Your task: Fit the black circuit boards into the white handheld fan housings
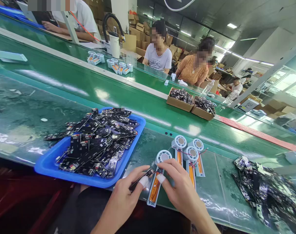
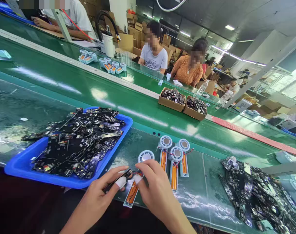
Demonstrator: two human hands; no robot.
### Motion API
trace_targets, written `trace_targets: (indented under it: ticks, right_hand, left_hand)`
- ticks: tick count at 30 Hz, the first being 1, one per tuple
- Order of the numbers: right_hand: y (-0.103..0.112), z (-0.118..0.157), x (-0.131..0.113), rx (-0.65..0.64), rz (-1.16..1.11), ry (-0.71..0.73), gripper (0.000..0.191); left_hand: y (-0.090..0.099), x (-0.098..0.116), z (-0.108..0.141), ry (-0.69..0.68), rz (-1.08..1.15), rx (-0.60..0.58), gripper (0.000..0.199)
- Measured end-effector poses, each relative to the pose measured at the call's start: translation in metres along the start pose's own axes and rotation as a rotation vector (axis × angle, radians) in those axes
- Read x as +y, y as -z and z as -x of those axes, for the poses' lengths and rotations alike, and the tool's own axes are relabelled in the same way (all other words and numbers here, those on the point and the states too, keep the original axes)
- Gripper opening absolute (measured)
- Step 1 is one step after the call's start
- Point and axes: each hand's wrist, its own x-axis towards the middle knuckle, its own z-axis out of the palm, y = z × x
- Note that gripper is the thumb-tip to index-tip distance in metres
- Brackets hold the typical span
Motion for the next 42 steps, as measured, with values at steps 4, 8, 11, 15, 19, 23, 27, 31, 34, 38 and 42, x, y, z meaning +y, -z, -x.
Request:
trace_targets:
  ticks: [4, 8, 11, 15, 19, 23, 27, 31, 34, 38, 42]
  right_hand:
    - [0.005, 0.010, -0.006, -0.186, 0.121, 0.058, 0.031]
    - [-0.002, 0.010, 0.005, -0.168, 0.067, 0.109, 0.023]
    - [-0.007, 0.006, 0.014, -0.031, -0.157, 0.008, 0.019]
    - [-0.009, 0.002, 0.016, 0.136, -0.287, -0.182, 0.014]
    - [-0.010, 0.004, 0.014, 0.172, -0.142, -0.006, 0.023]
    - [-0.016, 0.007, 0.014, 0.245, 0.025, 0.055, 0.032]
    - [-0.019, 0.003, 0.007, 0.258, 0.049, 0.048, 0.024]
    - [-0.021, -0.003, 0.000, 0.246, 0.021, 0.025, 0.020]
    - [-0.026, -0.002, -0.001, 0.266, 0.055, 0.001, 0.020]
    - [-0.035, 0.002, -0.003, 0.319, 0.081, -0.025, 0.023]
    - [-0.039, 0.003, -0.004, 0.334, 0.012, -0.040, 0.023]
  left_hand:
    - [0.003, -0.001, 0.003, 0.007, -0.069, -0.012, 0.042]
    - [0.004, -0.001, 0.001, -0.104, -0.214, -0.001, 0.044]
    - [0.001, -0.001, 0.000, -0.251, -0.397, 0.012, 0.047]
    - [-0.003, 0.001, 0.005, -0.391, -0.736, 0.006, 0.060]
    - [-0.003, 0.003, 0.010, -0.494, -0.864, 0.046, 0.067]
    - [-0.009, -0.001, 0.009, -0.484, -0.643, 0.159, 0.047]
    - [-0.017, -0.004, 0.006, -0.376, -0.483, 0.245, 0.030]
    - [-0.020, 0.004, 0.006, -0.357, -0.398, 0.253, 0.029]
    - [-0.022, 0.011, 0.009, -0.384, -0.344, 0.291, 0.028]
    - [-0.028, 0.010, 0.012, -0.379, -0.307, 0.372, 0.027]
    - [-0.031, 0.002, 0.012, -0.281, -0.203, 0.353, 0.028]
